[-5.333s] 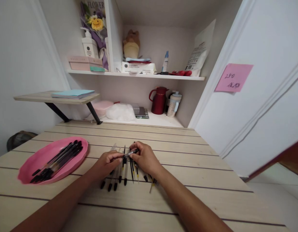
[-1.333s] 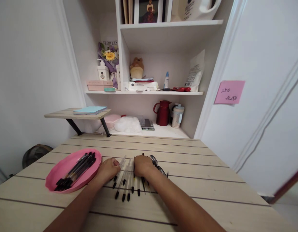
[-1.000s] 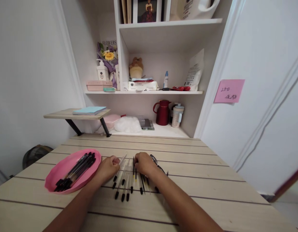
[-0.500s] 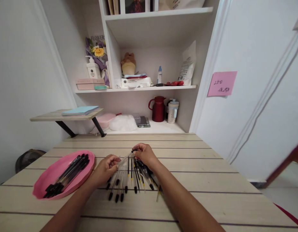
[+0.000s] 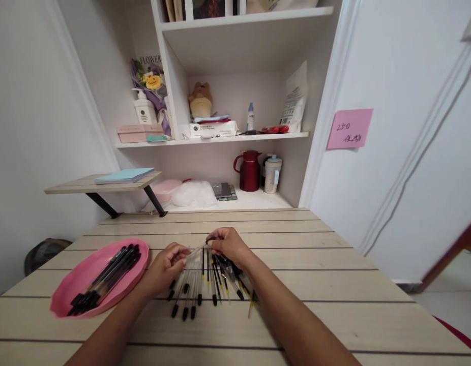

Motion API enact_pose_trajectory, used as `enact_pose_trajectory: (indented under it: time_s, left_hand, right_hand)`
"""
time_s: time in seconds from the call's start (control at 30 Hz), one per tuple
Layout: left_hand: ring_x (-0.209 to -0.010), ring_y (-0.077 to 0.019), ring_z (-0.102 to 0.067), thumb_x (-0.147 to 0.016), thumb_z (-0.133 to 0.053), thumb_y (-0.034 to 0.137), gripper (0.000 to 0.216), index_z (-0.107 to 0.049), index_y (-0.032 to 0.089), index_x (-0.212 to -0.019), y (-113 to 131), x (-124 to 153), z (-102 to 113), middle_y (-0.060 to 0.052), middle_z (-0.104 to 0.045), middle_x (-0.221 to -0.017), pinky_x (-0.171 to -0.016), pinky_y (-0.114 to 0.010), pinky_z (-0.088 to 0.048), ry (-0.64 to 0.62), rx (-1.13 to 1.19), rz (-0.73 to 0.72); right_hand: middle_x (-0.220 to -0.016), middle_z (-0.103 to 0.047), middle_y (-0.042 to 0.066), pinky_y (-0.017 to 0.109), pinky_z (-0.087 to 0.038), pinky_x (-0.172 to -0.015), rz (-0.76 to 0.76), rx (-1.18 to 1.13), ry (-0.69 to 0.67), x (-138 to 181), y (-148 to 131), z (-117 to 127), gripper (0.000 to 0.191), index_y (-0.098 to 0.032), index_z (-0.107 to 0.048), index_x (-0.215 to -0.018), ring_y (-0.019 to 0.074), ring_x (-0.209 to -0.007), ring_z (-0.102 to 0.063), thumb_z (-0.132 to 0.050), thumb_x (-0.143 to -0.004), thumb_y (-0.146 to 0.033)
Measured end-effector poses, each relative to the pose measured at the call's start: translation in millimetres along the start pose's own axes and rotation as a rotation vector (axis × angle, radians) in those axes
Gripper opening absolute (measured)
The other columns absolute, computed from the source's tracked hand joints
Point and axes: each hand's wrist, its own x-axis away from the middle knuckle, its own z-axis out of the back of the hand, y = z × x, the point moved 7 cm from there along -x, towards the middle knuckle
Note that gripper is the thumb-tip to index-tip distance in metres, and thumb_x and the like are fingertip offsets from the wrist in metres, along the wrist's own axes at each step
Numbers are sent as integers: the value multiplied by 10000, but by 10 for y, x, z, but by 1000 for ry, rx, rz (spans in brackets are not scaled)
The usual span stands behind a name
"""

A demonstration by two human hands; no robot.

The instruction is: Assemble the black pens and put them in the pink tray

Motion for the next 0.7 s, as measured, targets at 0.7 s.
enact_pose_trajectory:
  time_s: [0.7]
  left_hand:
    - [-478, -76, -432, -614, -557, 232, 214, -557, 140, -807, -144, 38, -188, 33, -501, -560, -460, -186, -347, 184, 523, 268]
  right_hand:
    - [-487, -510, -52, 191, -338, -430, 57, -198, 131, -18, 5, -173, 234, -151, -554, -657, 67, -424, -460, -669, -562, -332]
